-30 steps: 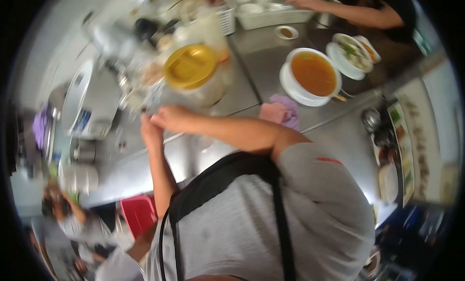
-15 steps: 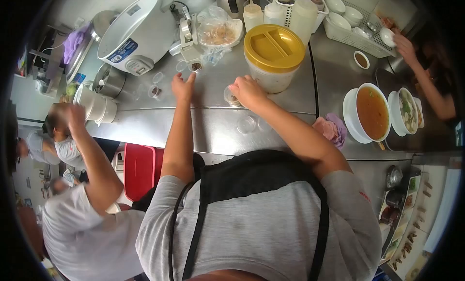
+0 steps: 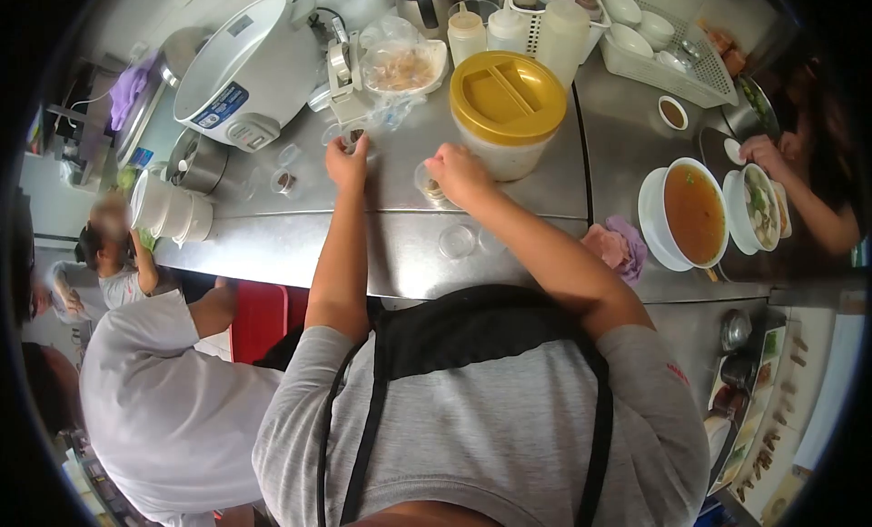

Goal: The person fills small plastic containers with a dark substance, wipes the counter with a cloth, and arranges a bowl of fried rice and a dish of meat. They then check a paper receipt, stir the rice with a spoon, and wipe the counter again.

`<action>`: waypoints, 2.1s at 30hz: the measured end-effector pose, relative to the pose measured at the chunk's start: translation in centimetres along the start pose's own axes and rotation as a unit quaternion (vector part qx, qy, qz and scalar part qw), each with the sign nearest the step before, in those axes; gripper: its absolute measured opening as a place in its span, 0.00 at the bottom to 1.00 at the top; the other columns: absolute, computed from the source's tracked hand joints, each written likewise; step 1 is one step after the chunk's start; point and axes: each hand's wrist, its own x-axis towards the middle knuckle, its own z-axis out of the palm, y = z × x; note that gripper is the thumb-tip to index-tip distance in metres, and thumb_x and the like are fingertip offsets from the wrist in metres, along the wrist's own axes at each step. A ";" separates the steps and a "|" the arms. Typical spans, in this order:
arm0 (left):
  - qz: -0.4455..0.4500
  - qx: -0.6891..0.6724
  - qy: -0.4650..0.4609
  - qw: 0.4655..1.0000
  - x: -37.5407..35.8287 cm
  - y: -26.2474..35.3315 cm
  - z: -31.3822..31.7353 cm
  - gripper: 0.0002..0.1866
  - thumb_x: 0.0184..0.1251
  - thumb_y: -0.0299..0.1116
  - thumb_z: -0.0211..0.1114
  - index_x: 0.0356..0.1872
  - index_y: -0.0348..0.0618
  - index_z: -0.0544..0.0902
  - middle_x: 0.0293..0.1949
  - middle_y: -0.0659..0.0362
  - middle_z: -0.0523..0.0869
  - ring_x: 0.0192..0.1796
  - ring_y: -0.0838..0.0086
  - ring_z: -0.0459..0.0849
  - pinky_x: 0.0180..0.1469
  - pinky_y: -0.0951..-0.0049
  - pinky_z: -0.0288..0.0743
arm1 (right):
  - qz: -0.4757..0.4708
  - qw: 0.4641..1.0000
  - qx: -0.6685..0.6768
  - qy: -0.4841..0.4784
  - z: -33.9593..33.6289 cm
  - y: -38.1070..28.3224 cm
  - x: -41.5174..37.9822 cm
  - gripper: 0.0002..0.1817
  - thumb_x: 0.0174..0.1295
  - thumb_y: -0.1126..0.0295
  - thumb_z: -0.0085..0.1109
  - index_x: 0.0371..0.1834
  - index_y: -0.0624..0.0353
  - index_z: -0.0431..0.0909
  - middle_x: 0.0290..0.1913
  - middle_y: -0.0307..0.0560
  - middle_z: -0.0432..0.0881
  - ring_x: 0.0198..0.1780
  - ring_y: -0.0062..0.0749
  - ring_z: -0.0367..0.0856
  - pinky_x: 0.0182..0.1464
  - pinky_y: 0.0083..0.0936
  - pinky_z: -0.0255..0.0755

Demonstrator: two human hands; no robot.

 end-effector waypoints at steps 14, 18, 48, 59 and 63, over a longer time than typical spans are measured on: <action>0.233 -0.371 -0.252 0.863 -10.2 8.9 -11.3 0.23 0.39 0.27 0.67 0.41 0.39 0.71 0.38 0.58 0.77 0.39 0.74 0.74 0.44 0.75 0.68 | 0.054 0.831 0.509 -0.220 -4.7 -4.2 -0.4 0.29 0.61 0.44 0.34 0.42 0.60 0.73 0.38 0.42 0.73 0.41 0.25 0.72 0.42 0.23 0.66; 0.255 -0.329 -0.252 0.874 -10.3 9.0 -11.7 0.24 0.38 0.29 0.68 0.40 0.39 0.71 0.37 0.56 0.77 0.40 0.69 0.75 0.43 0.73 0.69 | 0.007 0.796 0.568 -0.208 -5.3 -4.0 -1.3 0.26 0.59 0.45 0.40 0.37 0.60 0.73 0.39 0.44 0.73 0.39 0.25 0.71 0.41 0.23 0.66; 0.101 -0.387 -0.130 0.907 -10.1 11.0 -10.3 0.24 0.66 0.44 0.36 0.21 0.34 0.71 0.19 0.47 0.74 0.25 0.58 0.73 0.31 0.64 0.66 | -0.232 0.963 0.105 0.091 -1.3 -4.3 -3.4 0.13 0.59 0.62 0.45 0.36 0.63 0.66 0.28 0.52 0.73 0.29 0.40 0.72 0.33 0.32 0.65; 0.095 -0.356 -0.168 0.914 -9.8 11.5 -11.9 0.24 0.64 0.44 0.37 0.18 0.35 0.71 0.18 0.46 0.74 0.26 0.49 0.72 0.32 0.58 0.65 | -0.250 0.966 0.028 0.057 -2.6 -5.6 -3.1 0.19 0.62 0.58 0.37 0.28 0.66 0.66 0.25 0.55 0.71 0.27 0.39 0.68 0.32 0.33 0.62; 0.097 -0.341 -0.172 0.919 -10.0 11.3 -11.9 0.23 0.63 0.43 0.39 0.20 0.34 0.72 0.20 0.46 0.76 0.27 0.50 0.73 0.33 0.58 0.65 | -0.245 0.966 0.074 0.038 -2.2 -5.1 -3.1 0.16 0.62 0.61 0.40 0.29 0.66 0.67 0.27 0.55 0.72 0.28 0.38 0.69 0.34 0.32 0.63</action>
